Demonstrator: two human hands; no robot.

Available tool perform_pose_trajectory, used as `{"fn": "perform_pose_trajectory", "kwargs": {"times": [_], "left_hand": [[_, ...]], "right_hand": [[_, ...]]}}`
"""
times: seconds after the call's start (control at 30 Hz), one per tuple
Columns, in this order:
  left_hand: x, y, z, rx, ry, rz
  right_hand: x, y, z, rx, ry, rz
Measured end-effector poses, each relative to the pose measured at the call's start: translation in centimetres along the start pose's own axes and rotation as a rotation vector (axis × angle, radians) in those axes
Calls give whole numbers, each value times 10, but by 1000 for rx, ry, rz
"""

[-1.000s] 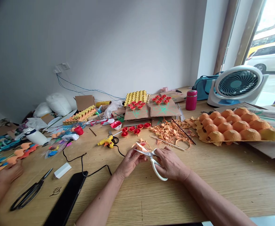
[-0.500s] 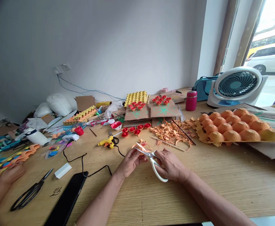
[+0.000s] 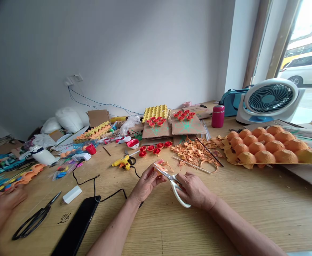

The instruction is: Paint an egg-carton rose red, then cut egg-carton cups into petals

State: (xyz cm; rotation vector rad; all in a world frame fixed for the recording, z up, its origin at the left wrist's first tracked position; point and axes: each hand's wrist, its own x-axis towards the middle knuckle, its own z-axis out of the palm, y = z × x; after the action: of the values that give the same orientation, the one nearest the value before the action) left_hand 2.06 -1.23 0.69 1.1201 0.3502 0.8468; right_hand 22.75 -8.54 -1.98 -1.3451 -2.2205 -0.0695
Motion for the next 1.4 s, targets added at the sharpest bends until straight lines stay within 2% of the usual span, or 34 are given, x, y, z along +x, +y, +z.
{"fn": "perform_pose_trajectory", "kwargs": {"times": [0.2, 0.53, 0.8, 1.13, 1.23, 1.4], "left_hand": [[0, 0, -1, 0, -17, 1], [0, -2, 1, 217, 16, 3], [0, -2, 2, 250, 25, 9], [2, 0, -1, 311, 62, 111], [2, -2, 0, 276, 64, 142], [0, -7, 5, 69, 14, 40]], "right_hand": [[0, 2, -2, 8, -6, 1], [2, 1, -5, 24, -6, 25], [1, 0, -5, 25, 5, 15], [0, 3, 1, 3, 10, -10], [0, 4, 1, 6, 14, -14], [-1, 4, -2, 17, 29, -8]]}}
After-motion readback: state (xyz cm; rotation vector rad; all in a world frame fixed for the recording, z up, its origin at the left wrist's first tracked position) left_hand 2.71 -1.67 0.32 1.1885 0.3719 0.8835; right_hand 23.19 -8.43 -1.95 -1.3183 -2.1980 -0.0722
